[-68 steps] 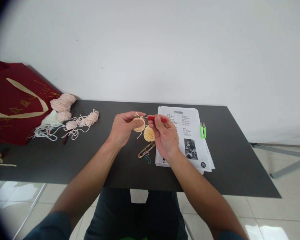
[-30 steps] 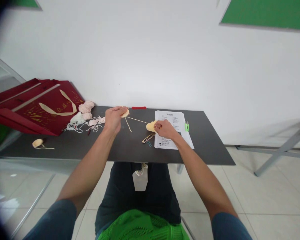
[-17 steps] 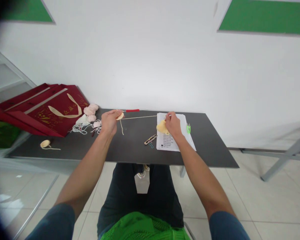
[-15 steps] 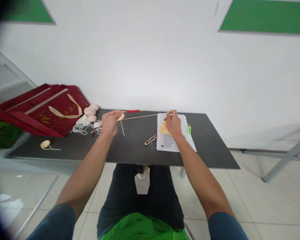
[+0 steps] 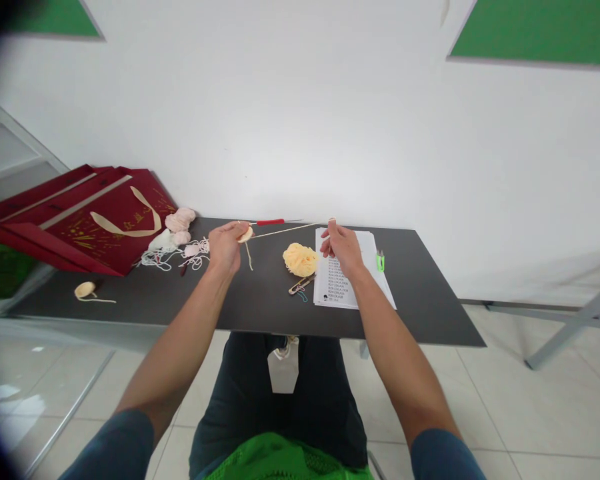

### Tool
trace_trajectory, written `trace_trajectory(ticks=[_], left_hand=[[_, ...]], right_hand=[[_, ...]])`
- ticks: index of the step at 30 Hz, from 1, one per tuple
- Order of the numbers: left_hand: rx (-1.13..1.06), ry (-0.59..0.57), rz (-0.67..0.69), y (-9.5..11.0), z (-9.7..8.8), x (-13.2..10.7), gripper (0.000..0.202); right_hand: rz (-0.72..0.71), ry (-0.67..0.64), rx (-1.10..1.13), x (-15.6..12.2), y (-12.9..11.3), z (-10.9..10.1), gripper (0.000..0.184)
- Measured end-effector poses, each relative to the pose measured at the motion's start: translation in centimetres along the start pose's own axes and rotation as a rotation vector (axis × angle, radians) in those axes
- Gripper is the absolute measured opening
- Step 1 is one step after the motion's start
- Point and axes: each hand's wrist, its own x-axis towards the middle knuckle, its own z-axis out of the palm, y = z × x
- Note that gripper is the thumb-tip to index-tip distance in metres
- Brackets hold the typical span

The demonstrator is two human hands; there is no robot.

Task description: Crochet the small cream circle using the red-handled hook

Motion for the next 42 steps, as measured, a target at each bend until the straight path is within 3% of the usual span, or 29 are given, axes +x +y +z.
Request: trace_trajectory(ticks=[3, 6, 10, 15, 18, 20, 26, 30, 37, 42], left_hand=[[-0.015, -0.009, -0.007, -0.4, 0.1, 0.1, 0.014], [-0.042, -0.026, -0.004, -0.7, 0.6, 0.3, 0.016], [-0.075, -0.065, -0.003, -1.3, 2.2, 0.5, 0.021], [-0.058, -0.161, -0.024, -2.6, 4.8, 0.5, 0.026], [-0.009, -0.253, -0.024, -3.4, 5.6, 0.3, 0.024], [0.017, -0.296, -0.032, -3.8, 5.9, 0.1, 0.025], [-0.039, -0.37, -0.04, -5.1, 6.1, -0.2, 0.015], [-0.055, -0.335, -0.058, -5.7, 6.0, -0.5, 0.008], [-0.161, -0.205, -0.116, -5.7, 5.5, -1.6, 0.036], [-0.172, -0.182, -0.149, -5.8, 5.6, -2.3, 0.026]], right_hand=[[0.041, -0.112, -0.264, 0.4, 1.8, -0.8, 0.051], [0.021, -0.208, -0.328, 0.8, 2.4, -1.9, 0.026], [-0.107, -0.193, -0.312, 0.8, 1.4, -1.8, 0.044], [-0.16, -0.294, 0.257, 0.5, 0.0, 2.5, 0.041], [-0.134, -0.177, 0.557, 0.9, -0.3, 5.2, 0.039], [-0.11, -0.081, 0.675, 1.3, -0.3, 6.2, 0.028], [-0.103, -0.035, 0.824, 1.9, 0.6, 6.7, 0.026], [-0.081, -0.064, 0.871, 1.6, 1.3, 7.2, 0.025], [-0.009, -0.055, 0.947, 0.1, 2.2, 8.5, 0.017], [0.014, -0.011, 0.976, -0.9, 2.6, 9.0, 0.019]])
